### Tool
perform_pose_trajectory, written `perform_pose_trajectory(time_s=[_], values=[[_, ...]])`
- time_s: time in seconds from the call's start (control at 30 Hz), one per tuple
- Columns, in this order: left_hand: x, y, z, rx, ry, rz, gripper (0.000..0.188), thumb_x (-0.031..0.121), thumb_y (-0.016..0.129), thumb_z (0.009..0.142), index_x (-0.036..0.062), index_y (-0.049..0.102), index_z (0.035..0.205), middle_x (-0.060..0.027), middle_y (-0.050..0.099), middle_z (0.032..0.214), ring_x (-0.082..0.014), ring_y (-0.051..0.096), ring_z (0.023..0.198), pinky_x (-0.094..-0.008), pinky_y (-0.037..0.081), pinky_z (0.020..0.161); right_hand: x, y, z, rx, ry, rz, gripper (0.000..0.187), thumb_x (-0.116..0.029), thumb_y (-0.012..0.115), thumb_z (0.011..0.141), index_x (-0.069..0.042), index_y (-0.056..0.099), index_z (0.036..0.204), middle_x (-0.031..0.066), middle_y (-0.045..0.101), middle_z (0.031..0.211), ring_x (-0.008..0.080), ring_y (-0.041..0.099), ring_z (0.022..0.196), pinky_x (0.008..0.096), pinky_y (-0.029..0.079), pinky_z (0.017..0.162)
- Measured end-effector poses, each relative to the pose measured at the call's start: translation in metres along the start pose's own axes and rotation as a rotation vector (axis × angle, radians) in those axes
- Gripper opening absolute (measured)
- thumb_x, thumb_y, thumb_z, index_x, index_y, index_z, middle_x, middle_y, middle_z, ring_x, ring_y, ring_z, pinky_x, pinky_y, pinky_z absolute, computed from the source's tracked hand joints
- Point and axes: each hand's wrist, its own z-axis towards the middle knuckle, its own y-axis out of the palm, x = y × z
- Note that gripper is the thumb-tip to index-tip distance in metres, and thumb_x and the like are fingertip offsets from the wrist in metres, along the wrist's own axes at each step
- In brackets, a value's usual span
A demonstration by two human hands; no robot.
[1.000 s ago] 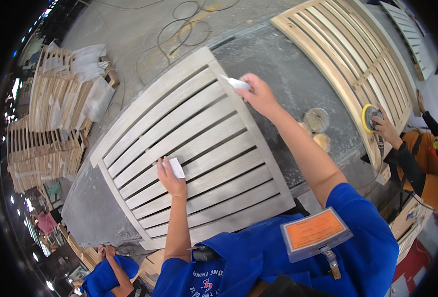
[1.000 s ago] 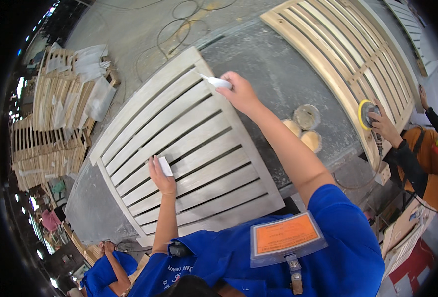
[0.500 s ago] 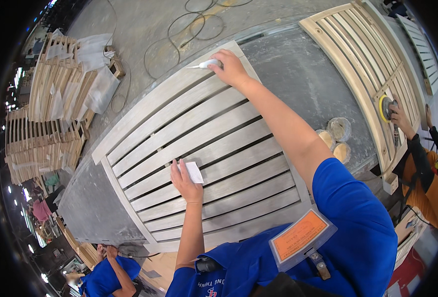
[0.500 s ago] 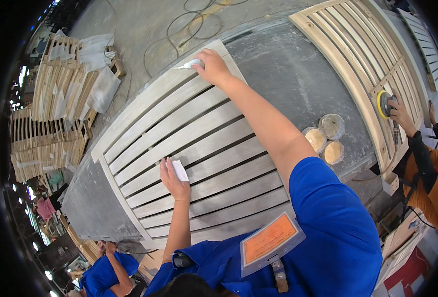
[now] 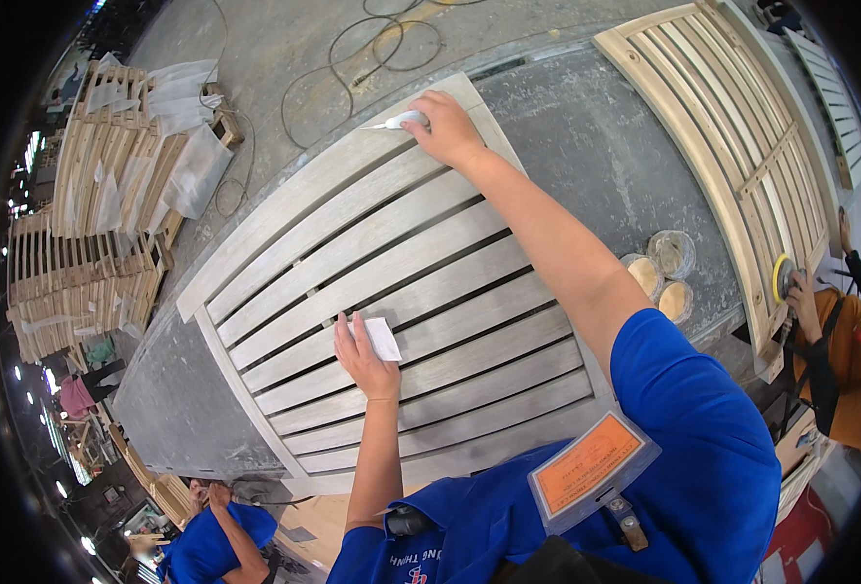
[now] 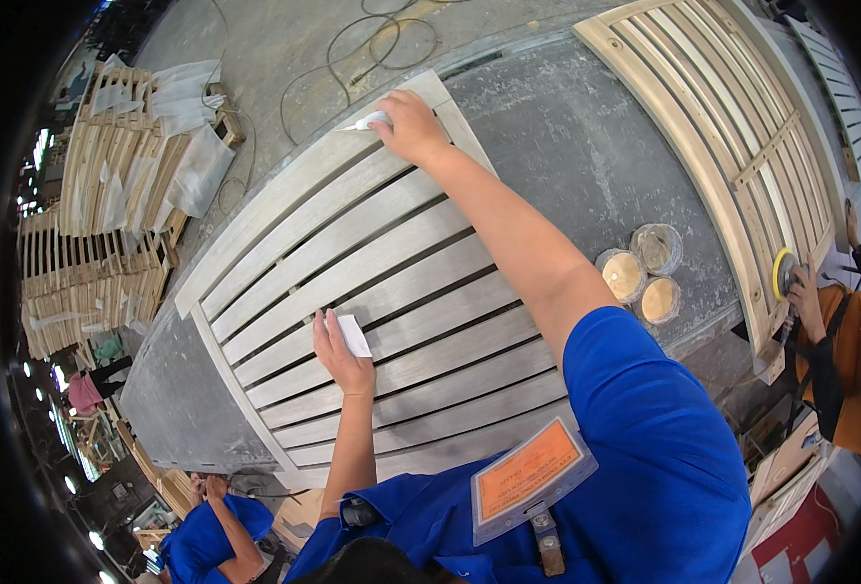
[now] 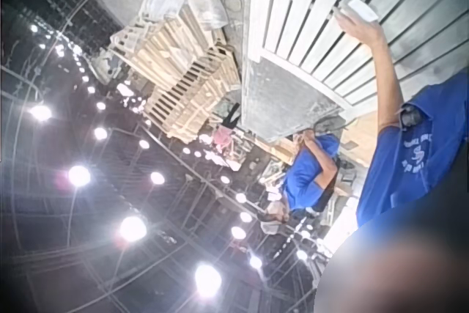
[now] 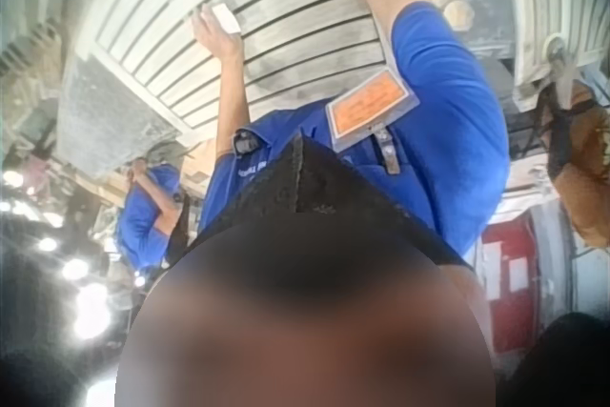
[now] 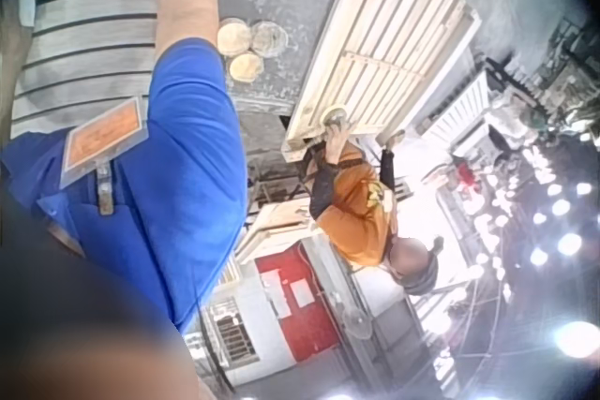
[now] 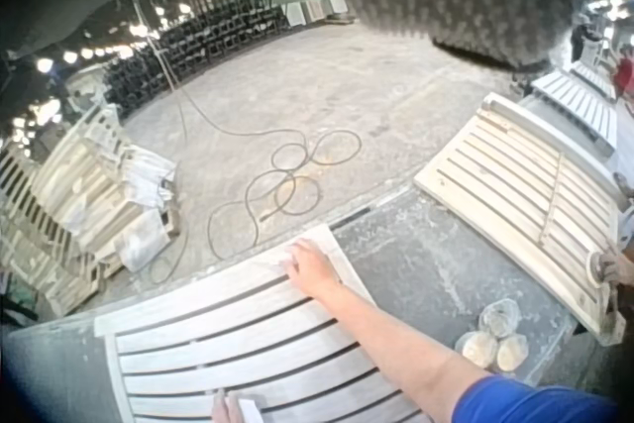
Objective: The person wipes a wooden slatted panel with a cloth, then uses a sanding disc to smooth the surface. They flip the panel and apply a white substance from a bottle to the edges and slats, spreading it with a cloth. The person handles multiple panels, repeating the wiping and application steps.
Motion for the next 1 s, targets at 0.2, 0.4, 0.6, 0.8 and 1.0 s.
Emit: perform_pose_trajectory(time_s=[0.2, 0.4, 0.6, 0.8, 1.0], values=[[-0.0004, 0.0005, -0.0002, -0.002, 0.001, 0.009, 0.056, 0.012, 0.059, 0.084, 0.0052, 0.044, 0.138, -0.0249, 0.041, 0.140, -0.0443, 0.039, 0.128, -0.0525, 0.029, 0.105, -0.0001, 0.0000, -0.0002, 0.003, -0.010, 0.006, 0.023, -0.019, 0.070, 0.082, -0.001, 0.066, 0.095, 0.0129, 0.061, 0.096, 0.0324, 0.055, 0.100, 0.0399, 0.045, 0.087], [-0.0003, 0.0008, -0.0005, 0.005, 0.004, 0.007, 0.055, 0.012, 0.059, 0.085, 0.0055, 0.044, 0.138, -0.0246, 0.041, 0.141, -0.0447, 0.039, 0.128, -0.0529, 0.029, 0.105, 0.0009, 0.0021, -0.0001, -0.004, 0.010, 0.009, 0.023, -0.019, 0.070, 0.081, -0.001, 0.066, 0.095, 0.0127, 0.061, 0.095, 0.0324, 0.055, 0.098, 0.0399, 0.045, 0.086], [0.0015, -0.0002, 0.0001, -0.001, -0.008, 0.008, 0.055, 0.012, 0.059, 0.085, 0.0056, 0.044, 0.138, -0.0246, 0.041, 0.140, -0.0456, 0.039, 0.127, -0.0537, 0.030, 0.105, 0.0012, 0.0037, -0.0001, 0.007, -0.004, 0.003, 0.022, -0.019, 0.070, 0.081, -0.001, 0.066, 0.094, 0.0125, 0.061, 0.095, 0.0324, 0.055, 0.098, 0.0399, 0.045, 0.086], [0.0002, 0.0000, -0.0005, -0.006, -0.005, 0.017, 0.056, 0.012, 0.058, 0.085, 0.0064, 0.043, 0.139, -0.0244, 0.041, 0.141, -0.0452, 0.039, 0.128, -0.0533, 0.029, 0.105, 0.0020, 0.0054, 0.0001, 0.026, -0.017, 0.006, 0.021, -0.018, 0.070, 0.081, -0.001, 0.066, 0.093, 0.0130, 0.061, 0.094, 0.0329, 0.055, 0.097, 0.0403, 0.045, 0.086], [-0.0012, 0.0014, -0.0014, -0.001, -0.002, 0.016, 0.058, 0.011, 0.058, 0.085, 0.0070, 0.042, 0.140, -0.0244, 0.040, 0.141, -0.0449, 0.039, 0.128, -0.0533, 0.029, 0.106, 0.0005, 0.0047, 0.0002, 0.011, -0.004, 0.011, 0.022, -0.018, 0.070, 0.081, -0.001, 0.066, 0.093, 0.0134, 0.061, 0.094, 0.0332, 0.055, 0.097, 0.0407, 0.045, 0.086]])
